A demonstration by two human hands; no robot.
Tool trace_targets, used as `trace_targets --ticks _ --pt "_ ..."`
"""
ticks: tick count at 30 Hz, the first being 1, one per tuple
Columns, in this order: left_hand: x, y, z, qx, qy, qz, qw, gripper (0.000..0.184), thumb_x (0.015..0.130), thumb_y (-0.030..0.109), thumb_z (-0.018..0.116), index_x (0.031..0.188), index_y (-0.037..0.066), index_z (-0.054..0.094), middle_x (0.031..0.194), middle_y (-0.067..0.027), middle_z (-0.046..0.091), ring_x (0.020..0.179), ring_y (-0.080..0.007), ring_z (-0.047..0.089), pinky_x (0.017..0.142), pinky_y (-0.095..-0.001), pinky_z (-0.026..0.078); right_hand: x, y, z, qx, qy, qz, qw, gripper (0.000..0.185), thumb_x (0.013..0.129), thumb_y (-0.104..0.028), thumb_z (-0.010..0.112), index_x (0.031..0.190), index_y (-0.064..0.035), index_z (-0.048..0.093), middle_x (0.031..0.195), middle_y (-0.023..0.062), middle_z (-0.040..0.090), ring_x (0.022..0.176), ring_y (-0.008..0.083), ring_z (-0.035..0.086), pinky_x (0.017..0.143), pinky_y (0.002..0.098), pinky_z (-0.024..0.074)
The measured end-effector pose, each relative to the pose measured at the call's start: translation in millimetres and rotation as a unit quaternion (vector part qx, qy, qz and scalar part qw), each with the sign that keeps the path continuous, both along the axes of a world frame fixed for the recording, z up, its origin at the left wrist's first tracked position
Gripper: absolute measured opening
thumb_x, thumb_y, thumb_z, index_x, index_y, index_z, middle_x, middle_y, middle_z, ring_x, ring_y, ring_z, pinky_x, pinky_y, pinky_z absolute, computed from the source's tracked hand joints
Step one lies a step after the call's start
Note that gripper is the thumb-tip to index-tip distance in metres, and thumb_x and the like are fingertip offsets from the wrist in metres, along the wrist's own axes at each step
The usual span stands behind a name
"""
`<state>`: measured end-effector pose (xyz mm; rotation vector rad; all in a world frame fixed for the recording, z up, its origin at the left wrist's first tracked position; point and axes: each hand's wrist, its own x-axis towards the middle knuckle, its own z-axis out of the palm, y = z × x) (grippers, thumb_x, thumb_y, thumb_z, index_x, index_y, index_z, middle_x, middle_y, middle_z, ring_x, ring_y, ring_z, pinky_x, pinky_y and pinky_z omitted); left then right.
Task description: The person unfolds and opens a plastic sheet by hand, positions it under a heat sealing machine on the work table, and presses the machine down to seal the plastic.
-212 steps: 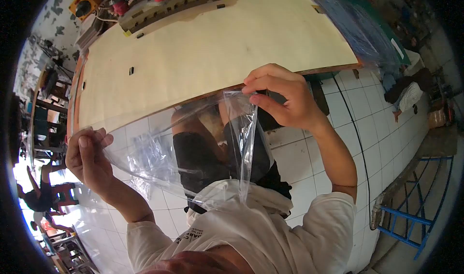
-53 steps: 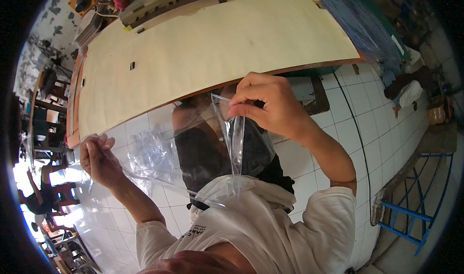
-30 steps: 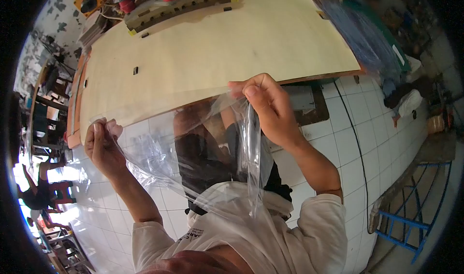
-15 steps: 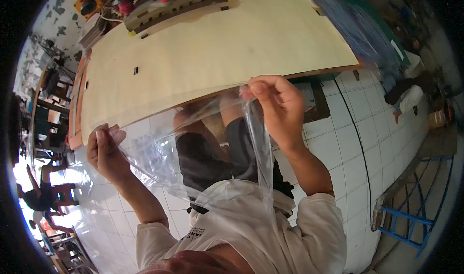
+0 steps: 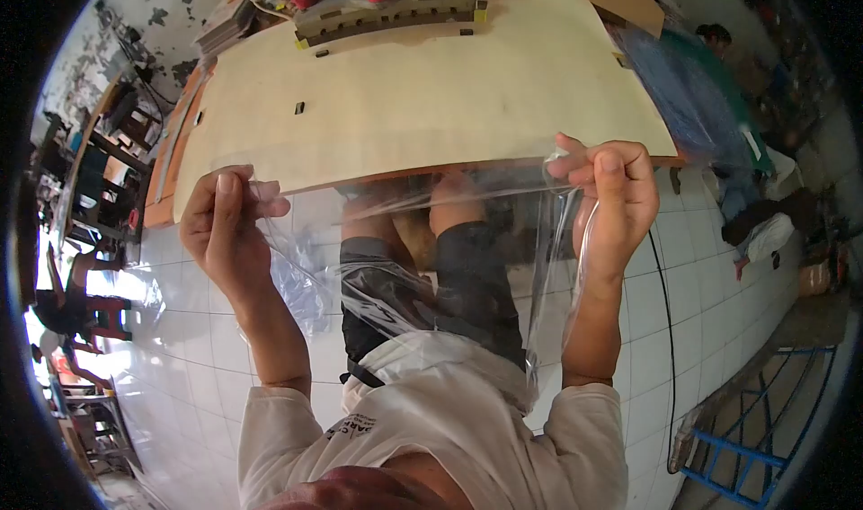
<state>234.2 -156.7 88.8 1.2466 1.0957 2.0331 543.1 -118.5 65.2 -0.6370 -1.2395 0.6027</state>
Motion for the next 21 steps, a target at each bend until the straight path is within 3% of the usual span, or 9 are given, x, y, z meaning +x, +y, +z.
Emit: trace_targets --ticks 2,12,15,16,21 --pt "1.1 -4.6 3.8 0.024 0.003 -0.035 0.999 0.024 0.096 0.013 0.059 0.091 -0.009 0.065 0.078 -0.0133 0.066 0.063 -0.019 0.067 0.057 -0.0296 0.059 1.1 -4.8 7.5 0.013 -0.001 -0.006 1.0 0.017 0.1 -0.013 0.05 0.087 -0.0017 0.053 0.07 0.0077 0.058 0.066 0.0176 0.063 0.093 0.0488 0.0515" --pt "20.6 -13.5 10.4 -0.007 -0.044 -0.078 0.996 0.025 0.095 0.014 0.058 0.095 -0.011 0.064 0.081 -0.0153 0.067 0.071 -0.0232 0.07 0.061 -0.0308 0.06 9.8 -18.4 14.4 0.017 0.002 -0.101 0.995 0.016 0.099 -0.014 0.054 0.094 0.0012 0.056 0.07 0.007 0.057 0.068 0.0169 0.06 0.078 0.0343 0.0533" --pt "22.1 -17.8 17.4 -0.032 -0.05 -0.107 0.993 0.026 0.095 0.014 0.058 0.095 -0.011 0.064 0.081 -0.0153 0.067 0.072 -0.0237 0.07 0.062 -0.0316 0.06 12.4 -21.7 19.1 -0.002 0.011 -0.112 0.994 0.016 0.099 -0.013 0.054 0.091 0.0001 0.057 0.071 0.0066 0.056 0.067 0.0165 0.06 0.079 0.0346 0.0533" --pt "21.8 -19.7 19.6 -0.023 -0.067 -0.128 0.989 0.025 0.095 0.013 0.061 0.095 -0.011 0.064 0.08 -0.02 0.069 0.073 -0.0238 0.071 0.065 -0.0313 0.06 12.9 -22.6 21.1 -0.007 0.015 -0.109 0.994 0.016 0.098 -0.013 0.055 0.088 -0.0009 0.058 0.071 0.006 0.055 0.066 0.0156 0.058 0.078 0.0338 0.0527" --pt "21.7 -26.5 33.8 -0.032 -0.081 -0.158 0.984 0.026 0.095 0.014 0.061 0.093 -0.012 0.064 0.081 -0.0189 0.067 0.073 -0.024 0.071 0.067 -0.0325 0.06 21.4 -19.6 25.9 -0.044 0.015 -0.088 0.995 0.017 0.097 -0.013 0.057 0.085 -0.0012 0.058 0.072 0.0052 0.055 0.062 0.0129 0.054 0.075 0.0323 0.0507"
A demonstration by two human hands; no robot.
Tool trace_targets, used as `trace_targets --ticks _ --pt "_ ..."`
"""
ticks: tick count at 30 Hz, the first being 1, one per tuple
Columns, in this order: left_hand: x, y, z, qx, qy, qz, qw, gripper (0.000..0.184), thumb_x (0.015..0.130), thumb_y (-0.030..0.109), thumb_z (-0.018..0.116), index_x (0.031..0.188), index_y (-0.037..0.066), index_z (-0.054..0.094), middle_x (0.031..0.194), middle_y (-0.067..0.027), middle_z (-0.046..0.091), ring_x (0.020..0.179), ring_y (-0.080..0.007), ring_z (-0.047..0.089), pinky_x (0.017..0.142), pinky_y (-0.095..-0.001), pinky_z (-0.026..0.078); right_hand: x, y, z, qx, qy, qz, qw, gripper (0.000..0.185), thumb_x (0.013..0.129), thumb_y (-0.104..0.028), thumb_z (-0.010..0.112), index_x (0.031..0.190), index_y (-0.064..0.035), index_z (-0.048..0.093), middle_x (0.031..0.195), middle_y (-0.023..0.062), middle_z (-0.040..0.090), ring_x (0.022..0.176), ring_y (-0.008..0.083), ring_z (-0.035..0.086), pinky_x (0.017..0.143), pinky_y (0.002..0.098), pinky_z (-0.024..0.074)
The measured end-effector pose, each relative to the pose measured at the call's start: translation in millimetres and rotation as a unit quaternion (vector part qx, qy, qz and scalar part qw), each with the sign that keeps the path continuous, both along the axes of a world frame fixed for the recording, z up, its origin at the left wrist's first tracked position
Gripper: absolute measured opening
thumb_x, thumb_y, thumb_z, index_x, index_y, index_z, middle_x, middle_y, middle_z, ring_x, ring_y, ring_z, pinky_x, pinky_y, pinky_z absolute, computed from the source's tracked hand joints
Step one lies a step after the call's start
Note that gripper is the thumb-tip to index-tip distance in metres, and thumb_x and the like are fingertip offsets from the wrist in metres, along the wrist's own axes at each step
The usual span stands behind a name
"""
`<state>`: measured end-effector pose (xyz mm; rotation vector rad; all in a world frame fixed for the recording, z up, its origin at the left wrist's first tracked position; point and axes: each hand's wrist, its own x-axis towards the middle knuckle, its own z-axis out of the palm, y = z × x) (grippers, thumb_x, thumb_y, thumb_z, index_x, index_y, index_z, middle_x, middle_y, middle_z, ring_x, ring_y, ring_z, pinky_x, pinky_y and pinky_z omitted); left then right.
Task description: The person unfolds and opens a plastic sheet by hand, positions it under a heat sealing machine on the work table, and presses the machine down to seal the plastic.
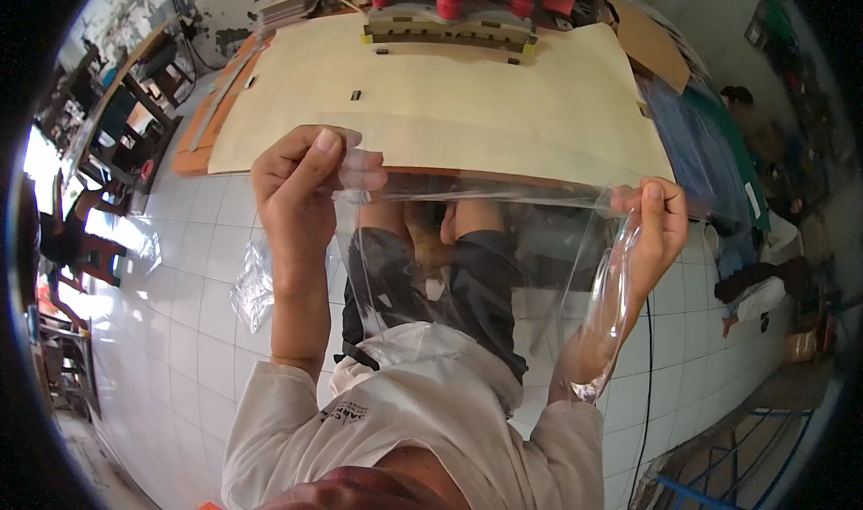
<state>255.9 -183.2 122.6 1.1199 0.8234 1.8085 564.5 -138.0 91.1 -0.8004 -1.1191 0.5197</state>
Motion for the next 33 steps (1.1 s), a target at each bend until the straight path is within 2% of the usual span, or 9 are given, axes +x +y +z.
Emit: trace_targets --ticks 2,6,12,16,18,19,22,28,33 --pt "-1.7 0.0 4.3 -0.034 0.004 -0.006 0.999 0.026 0.093 0.014 0.057 0.095 -0.011 0.064 0.079 -0.0201 0.069 0.064 -0.0263 0.07 0.062 -0.0315 0.059 2.0 2.2 1.3 -0.021 0.013 0.038 0.999 0.018 0.097 -0.014 0.057 0.085 -0.0009 0.058 0.074 0.0051 0.055 0.061 0.0122 0.053 0.074 0.0322 0.0503" --pt "-11.0 8.1 4.2 -0.036 -0.017 -0.027 0.999 0.025 0.093 0.014 0.057 0.094 -0.01 0.064 0.079 -0.0186 0.069 0.065 -0.0254 0.07 0.062 -0.0311 0.059 0.8 8.2 7.4 -0.026 0.017 0.057 0.998 0.018 0.097 -0.014 0.057 0.085 -0.0009 0.058 0.073 0.0046 0.055 0.061 0.0122 0.053 0.073 0.0322 0.05" --pt "-29.5 18.6 8.3 -0.044 -0.002 0.026 0.999 0.026 0.094 0.016 0.057 0.094 -0.009 0.064 0.077 -0.015 0.067 0.066 -0.0226 0.07 0.059 -0.0294 0.058 -26.9 13.5 33.7 -0.011 -0.011 0.03 0.999 0.019 0.097 -0.016 0.058 0.088 0.0003 0.059 0.066 0.0037 0.055 0.06 0.0118 0.055 0.067 0.0275 0.0473" --pt "-42.3 32.0 11.6 -0.019 0.03 0.075 0.997 0.027 0.096 0.018 0.057 0.095 -0.008 0.065 0.076 -0.0138 0.067 0.061 -0.0189 0.067 0.055 -0.0268 0.056 -43.2 20.1 46.7 -0.009 -0.078 -0.034 0.996 0.021 0.098 -0.018 0.059 0.09 0.0014 0.06 0.066 0.0045 0.058 0.059 0.0105 0.054 0.06 0.0238 0.044" --pt "-46.7 35.6 17.0 -0.036 0.069 0.112 0.991 0.027 0.097 0.019 0.057 0.096 -0.007 0.065 0.074 -0.0138 0.067 0.056 -0.017 0.065 0.05 -0.0253 0.053 -48.8 27.7 51.1 -0.005 -0.088 -0.017 0.996 0.018 0.097 -0.016 0.059 0.09 0.0013 0.06 0.066 0.0045 0.058 0.057 0.0095 0.053 0.057 0.023 0.0428" --pt "-45.0 39.4 17.9 -0.029 0.061 0.134 0.989 0.026 0.098 0.018 0.056 0.097 -0.007 0.065 0.073 -0.0141 0.068 0.049 -0.0153 0.061 0.044 -0.0233 0.047 -51.7 31.8 51.6 -0.002 -0.076 -0.006 0.997 0.017 0.097 -0.014 0.06 0.09 0.0014 0.061 0.067 0.0044 0.059 0.054 0.0078 0.051 0.053 0.0212 0.0407" --pt "-48.9 48.8 15.9 -0.019 0.081 0.164 0.983 0.025 0.098 0.017 0.056 0.097 -0.007 0.065 0.073 -0.014 0.067 0.043 -0.0135 0.056 0.038 -0.0216 0.041 -57.4 39.5 53.8 -0.02 -0.064 0.004 0.998 0.018 0.097 -0.015 0.061 0.09 0.0013 0.062 0.068 0.0044 0.06 0.052 0.0059 0.049 0.048 0.0194 0.0384" --pt "-51.5 64.0 6.9 0.002 0.139 0.219 0.966 0.024 0.099 0.016 0.055 0.097 -0.006 0.065 0.071 -0.0124 0.066 0.037 -0.0068 0.044 0.034 -0.0193 0.032 -70.0 50.3 54.5 -0.073 -0.089 -0.041 0.992 0.019 0.097 -0.017 0.061 0.091 0.0006 0.062 0.069 0.0042 0.061 0.05 0.004 0.046 0.043 0.0186 0.0368" --pt "-51.9 87.0 -2.3 -0.009 0.176 0.243 0.954 0.023 0.099 0.016 0.055 0.097 -0.004 0.065 0.071 -0.0111 0.066 0.036 -0.0044 0.04 0.034 -0.0193 0.029 -71.3 75.6 42.7 -0.126 -0.065 -0.011 0.99 0.02 0.096 -0.019 0.063 0.091 0.0012 0.063 0.07 0.0045 0.062 0.049 0.0043 0.046 0.044 0.0199 0.0384"
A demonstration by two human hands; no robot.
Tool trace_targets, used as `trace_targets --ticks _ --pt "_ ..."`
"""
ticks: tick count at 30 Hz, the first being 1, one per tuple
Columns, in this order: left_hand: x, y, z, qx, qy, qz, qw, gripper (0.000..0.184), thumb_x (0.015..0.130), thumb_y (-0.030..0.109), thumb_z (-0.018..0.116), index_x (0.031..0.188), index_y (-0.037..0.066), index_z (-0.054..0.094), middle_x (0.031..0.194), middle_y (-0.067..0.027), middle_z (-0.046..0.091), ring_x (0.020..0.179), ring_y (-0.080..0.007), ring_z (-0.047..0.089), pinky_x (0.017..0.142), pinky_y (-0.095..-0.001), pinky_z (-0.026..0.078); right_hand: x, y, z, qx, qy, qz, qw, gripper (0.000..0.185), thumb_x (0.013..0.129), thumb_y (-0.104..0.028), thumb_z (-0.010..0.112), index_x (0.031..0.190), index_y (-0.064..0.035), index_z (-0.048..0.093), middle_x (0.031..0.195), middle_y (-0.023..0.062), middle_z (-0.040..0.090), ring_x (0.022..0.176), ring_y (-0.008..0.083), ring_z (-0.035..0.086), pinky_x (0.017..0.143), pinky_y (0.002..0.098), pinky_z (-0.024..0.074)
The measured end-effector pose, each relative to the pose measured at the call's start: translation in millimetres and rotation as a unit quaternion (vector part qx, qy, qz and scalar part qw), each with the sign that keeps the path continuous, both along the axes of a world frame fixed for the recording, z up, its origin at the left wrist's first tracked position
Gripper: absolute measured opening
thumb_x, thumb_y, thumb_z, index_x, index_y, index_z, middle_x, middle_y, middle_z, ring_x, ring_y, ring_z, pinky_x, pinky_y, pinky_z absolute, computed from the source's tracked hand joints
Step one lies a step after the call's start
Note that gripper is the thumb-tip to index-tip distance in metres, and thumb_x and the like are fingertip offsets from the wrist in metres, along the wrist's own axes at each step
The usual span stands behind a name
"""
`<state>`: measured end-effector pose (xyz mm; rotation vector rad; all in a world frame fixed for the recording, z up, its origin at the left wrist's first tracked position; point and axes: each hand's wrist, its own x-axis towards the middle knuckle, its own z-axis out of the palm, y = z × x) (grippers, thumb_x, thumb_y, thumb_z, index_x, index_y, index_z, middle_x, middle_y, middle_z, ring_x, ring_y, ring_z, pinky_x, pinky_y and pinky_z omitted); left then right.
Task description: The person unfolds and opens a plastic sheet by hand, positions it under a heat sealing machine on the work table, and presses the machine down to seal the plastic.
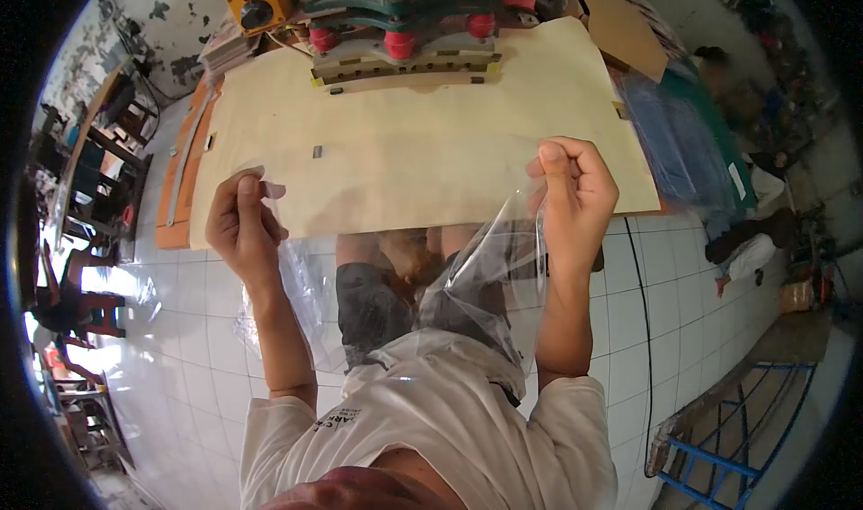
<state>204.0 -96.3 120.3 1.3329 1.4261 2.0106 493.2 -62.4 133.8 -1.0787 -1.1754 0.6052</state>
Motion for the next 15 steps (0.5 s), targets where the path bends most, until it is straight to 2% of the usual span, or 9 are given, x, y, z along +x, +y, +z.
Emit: trace_targets --ticks 3,6,9,15 --pt "-0.6 19.9 -8.3 -0.02 0.006 -0.004 1.0 0.022 0.098 0.016 0.057 0.097 -0.004 0.065 0.072 -0.0089 0.065 0.036 -0.0042 0.04 0.034 -0.0194 0.028 0.8 23.2 -13.8 -0.052 0.029 0.017 0.998 0.021 0.094 -0.019 0.065 0.09 0.002 0.064 0.071 0.0049 0.062 0.05 0.005 0.047 0.045 0.021 0.0394" --pt "-1.4 39.3 -18.0 -0.057 -0.014 -0.006 0.998 0.022 0.097 0.012 0.058 0.094 -0.008 0.067 0.071 -0.0088 0.064 0.04 -0.0054 0.045 0.037 -0.0204 0.035 1.0 41.8 -24.6 -0.092 0.04 0.028 0.995 0.023 0.093 -0.019 0.066 0.089 0.0028 0.065 0.071 0.0057 0.063 0.05 0.0061 0.048 0.046 0.0217 0.0403" --pt "-3.6 57.5 -34.6 -0.062 -0.015 -0.021 0.998 0.022 0.098 0.015 0.058 0.096 -0.005 0.066 0.073 -0.0055 0.061 0.038 -0.0044 0.042 0.034 -0.0208 0.03 2.5 59.7 -38.3 -0.128 0.035 0.021 0.991 0.025 0.092 -0.021 0.068 0.088 0.0034 0.065 0.07 0.0067 0.063 0.051 0.0075 0.051 0.047 0.0223 0.0408" --pt "-0.1 75.1 -48.0 -0.085 0.005 -0.003 0.996 0.023 0.098 0.015 0.058 0.097 -0.006 0.066 0.074 -0.0056 0.061 0.039 -0.0045 0.043 0.035 -0.0207 0.031 14.1 85.4 -69.8 -0.148 0.002 0.044 0.988 0.029 0.093 -0.027 0.068 0.084 -0.0003 0.061 0.064 0.0064 0.063 0.051 0.0099 0.055 0.049 0.0232 0.0407"
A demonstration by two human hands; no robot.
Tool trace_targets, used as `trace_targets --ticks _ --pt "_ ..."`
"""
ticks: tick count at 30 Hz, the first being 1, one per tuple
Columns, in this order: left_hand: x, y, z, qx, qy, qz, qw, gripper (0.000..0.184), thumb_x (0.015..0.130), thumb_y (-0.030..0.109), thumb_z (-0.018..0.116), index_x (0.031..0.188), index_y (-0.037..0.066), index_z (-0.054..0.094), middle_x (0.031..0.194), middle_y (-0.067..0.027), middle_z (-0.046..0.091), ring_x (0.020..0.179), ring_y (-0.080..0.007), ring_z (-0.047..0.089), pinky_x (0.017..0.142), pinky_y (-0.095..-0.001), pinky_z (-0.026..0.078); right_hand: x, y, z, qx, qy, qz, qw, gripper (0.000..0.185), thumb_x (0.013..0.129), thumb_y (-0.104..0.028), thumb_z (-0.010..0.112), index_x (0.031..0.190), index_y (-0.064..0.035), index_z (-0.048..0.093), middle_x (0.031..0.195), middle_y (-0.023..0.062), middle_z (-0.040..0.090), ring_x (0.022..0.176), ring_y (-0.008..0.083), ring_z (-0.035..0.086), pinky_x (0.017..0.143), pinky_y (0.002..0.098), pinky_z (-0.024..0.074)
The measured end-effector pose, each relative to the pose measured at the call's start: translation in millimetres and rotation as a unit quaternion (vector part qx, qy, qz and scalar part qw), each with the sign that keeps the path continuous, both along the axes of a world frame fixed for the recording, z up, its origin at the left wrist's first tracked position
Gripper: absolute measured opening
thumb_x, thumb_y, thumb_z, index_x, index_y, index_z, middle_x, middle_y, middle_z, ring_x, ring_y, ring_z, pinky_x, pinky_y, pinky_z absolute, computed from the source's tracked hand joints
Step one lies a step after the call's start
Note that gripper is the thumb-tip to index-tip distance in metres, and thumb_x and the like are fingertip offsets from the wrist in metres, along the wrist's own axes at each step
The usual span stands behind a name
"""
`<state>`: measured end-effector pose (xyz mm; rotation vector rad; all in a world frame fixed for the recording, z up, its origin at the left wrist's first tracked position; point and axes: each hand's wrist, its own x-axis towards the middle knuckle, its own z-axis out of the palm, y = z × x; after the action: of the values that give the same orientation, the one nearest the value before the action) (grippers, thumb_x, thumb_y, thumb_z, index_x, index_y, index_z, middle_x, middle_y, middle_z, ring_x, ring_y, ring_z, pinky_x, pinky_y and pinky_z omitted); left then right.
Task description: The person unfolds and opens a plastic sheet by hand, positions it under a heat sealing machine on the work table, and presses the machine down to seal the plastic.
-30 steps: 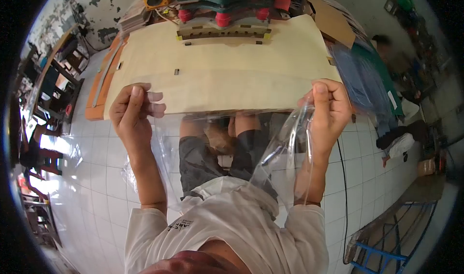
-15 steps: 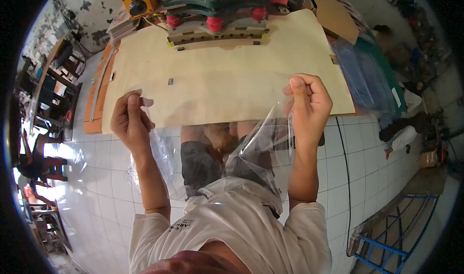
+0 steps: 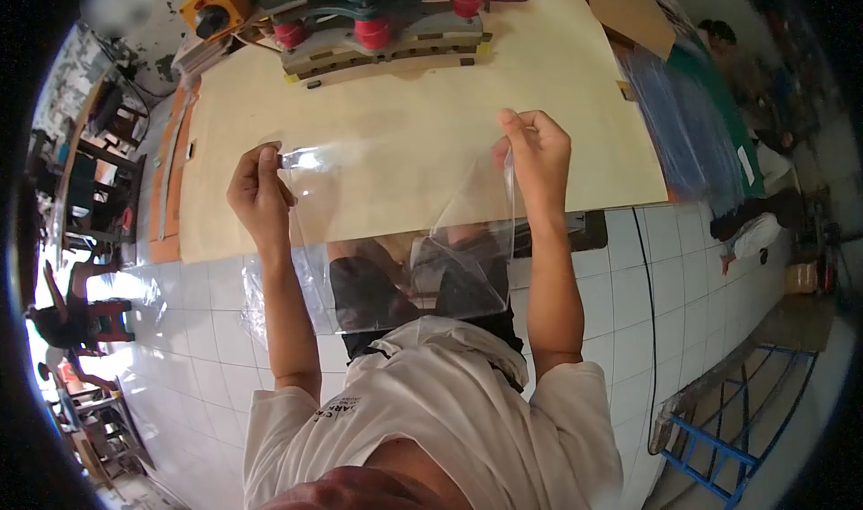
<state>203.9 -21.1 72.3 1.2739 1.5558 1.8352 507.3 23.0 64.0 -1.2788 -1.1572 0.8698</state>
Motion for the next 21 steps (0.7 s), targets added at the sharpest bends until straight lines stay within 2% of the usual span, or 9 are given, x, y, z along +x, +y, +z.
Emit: trace_targets --ticks 5,8,10,13,16,17,21 --pt "-2.8 12.6 -9.1 -0.014 -0.009 -0.001 1.0 0.022 0.097 0.015 0.059 0.097 -0.006 0.066 0.074 -0.0057 0.061 0.039 -0.0044 0.043 0.036 -0.0207 0.031 1.6 3.9 -0.3 -0.046 -0.022 0.045 0.998 0.029 0.097 -0.03 0.061 0.085 -0.0036 0.056 0.065 0.0051 0.061 0.058 0.01 0.056 0.054 0.0254 0.0406" --pt "-4.3 18.4 -15.9 -0.016 -0.009 0.002 1.0 0.022 0.097 0.015 0.059 0.097 -0.006 0.066 0.073 -0.0053 0.061 0.039 -0.0039 0.041 0.035 -0.0208 0.03 6.5 8.2 -8.7 -0.007 -0.005 0.09 0.996 0.023 0.097 -0.025 0.06 0.09 -0.0032 0.058 0.068 0.0033 0.062 0.06 0.0097 0.057 0.055 0.0244 0.0401" --pt "-5.6 21.8 -18.5 -0.016 -0.006 0.007 1.0 0.022 0.097 0.015 0.059 0.096 -0.005 0.067 0.072 -0.0048 0.061 0.039 -0.0036 0.04 0.035 -0.0209 0.03 1.0 2.9 2.9 -0.056 0.074 0.106 0.99 0.017 0.096 -0.019 0.059 0.096 -0.0024 0.061 0.074 0.0021 0.064 0.063 0.0094 0.058 0.058 0.0233 0.0417" --pt "-9.4 21.3 -21.7 -0.008 -0.021 0.017 1.0 0.021 0.098 0.014 0.058 0.095 -0.005 0.066 0.068 -0.0029 0.059 0.039 -0.002 0.037 0.035 -0.0211 0.027 0.0 -1.0 6.3 -0.078 0.066 0.126 0.987 0.017 0.096 -0.017 0.059 0.1 -0.001 0.063 0.078 0.0012 0.063 0.065 0.0091 0.058 0.06 0.0234 0.0448" --pt "-10.3 17.5 -16.0 -0.01 -0.017 0.028 0.999 0.022 0.098 0.013 0.058 0.093 -0.006 0.067 0.064 -0.0043 0.059 0.038 -0.0045 0.041 0.036 -0.0214 0.031 -8.6 -5.4 1.9 -0.072 0.089 0.091 0.989 0.018 0.096 -0.017 0.058 0.1 -0.0001 0.064 0.076 0.0015 0.062 0.064 0.0087 0.057 0.061 0.0235 0.0465" --pt "-10.6 15.8 -14.5 -0.005 -0.011 0.028 1.0 0.022 0.098 0.014 0.057 0.093 -0.006 0.066 0.068 -0.0058 0.06 0.038 -0.0047 0.041 0.036 -0.0209 0.031 -9.1 -5.1 -3.3 -0.047 0.095 0.083 0.991 0.018 0.097 -0.017 0.059 0.096 0.0009 0.063 0.073 0.0019 0.06 0.063 0.0103 0.06 0.061 0.0251 0.0504" --pt "-12.9 5.5 -6.5 0.005 -0.014 0.025 1.0 0.024 0.098 0.018 0.058 0.094 -0.005 0.066 0.074 -0.009 0.062 0.036 -0.0047 0.041 0.034 -0.0201 0.029 -21.1 -15.3 9.3 -0.016 0.057 0.037 0.998 0.021 0.099 -0.018 0.056 0.091 0.0001 0.061 0.069 0.002 0.058 0.059 0.0089 0.057 0.056 0.0243 0.0496"
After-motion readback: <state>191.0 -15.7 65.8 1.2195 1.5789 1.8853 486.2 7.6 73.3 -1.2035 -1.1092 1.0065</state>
